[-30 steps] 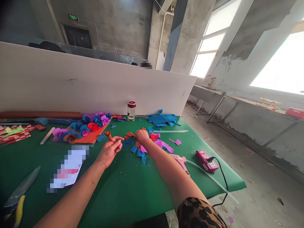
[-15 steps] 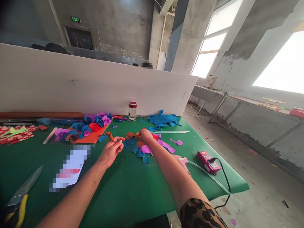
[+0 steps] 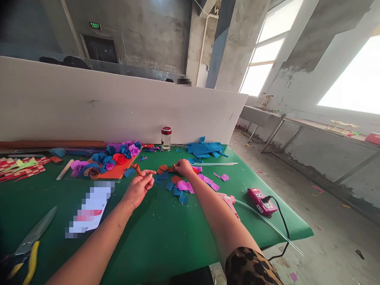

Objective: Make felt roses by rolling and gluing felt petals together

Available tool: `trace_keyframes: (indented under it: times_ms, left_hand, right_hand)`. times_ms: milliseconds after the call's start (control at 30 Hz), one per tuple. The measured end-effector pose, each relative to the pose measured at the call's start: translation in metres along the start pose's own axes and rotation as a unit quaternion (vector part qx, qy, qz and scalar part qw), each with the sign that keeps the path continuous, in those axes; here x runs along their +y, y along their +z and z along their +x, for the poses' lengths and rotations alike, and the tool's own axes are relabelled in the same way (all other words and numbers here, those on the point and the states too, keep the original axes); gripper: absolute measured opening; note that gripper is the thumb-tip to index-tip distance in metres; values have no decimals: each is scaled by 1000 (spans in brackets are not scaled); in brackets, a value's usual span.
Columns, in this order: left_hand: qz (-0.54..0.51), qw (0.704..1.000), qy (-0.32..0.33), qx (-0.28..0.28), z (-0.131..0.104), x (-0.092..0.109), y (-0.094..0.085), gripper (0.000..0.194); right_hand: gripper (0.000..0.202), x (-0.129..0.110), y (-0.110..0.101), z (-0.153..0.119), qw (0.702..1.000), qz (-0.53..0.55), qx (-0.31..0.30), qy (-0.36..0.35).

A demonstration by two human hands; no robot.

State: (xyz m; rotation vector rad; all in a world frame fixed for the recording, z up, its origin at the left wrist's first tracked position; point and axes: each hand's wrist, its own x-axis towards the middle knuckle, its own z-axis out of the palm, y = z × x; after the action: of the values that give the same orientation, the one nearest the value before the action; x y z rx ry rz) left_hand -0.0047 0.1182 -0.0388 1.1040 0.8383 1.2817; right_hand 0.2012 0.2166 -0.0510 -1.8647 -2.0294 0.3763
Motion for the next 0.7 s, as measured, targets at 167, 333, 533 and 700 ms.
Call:
trace_keyframes:
  times_ms: [167, 333, 533, 700]
  left_hand:
    - [-2, 1000, -2, -2, 2, -2, -1, 29]
    - [2, 1000, 0, 3, 2, -2, -2, 28]
    - [7, 1000, 6, 3, 1, 0, -1, 28]
    - [12, 1000, -3, 21, 1, 1, -1, 34]
  right_hand:
    - [17, 14, -2, 0, 991, 130, 11, 19]
    - [11, 19, -3, -2, 968, 247, 29, 33]
    - [10, 13, -19, -9, 914, 397, 56, 54]
    - [24, -12, -21, -46, 846, 530, 46, 20]
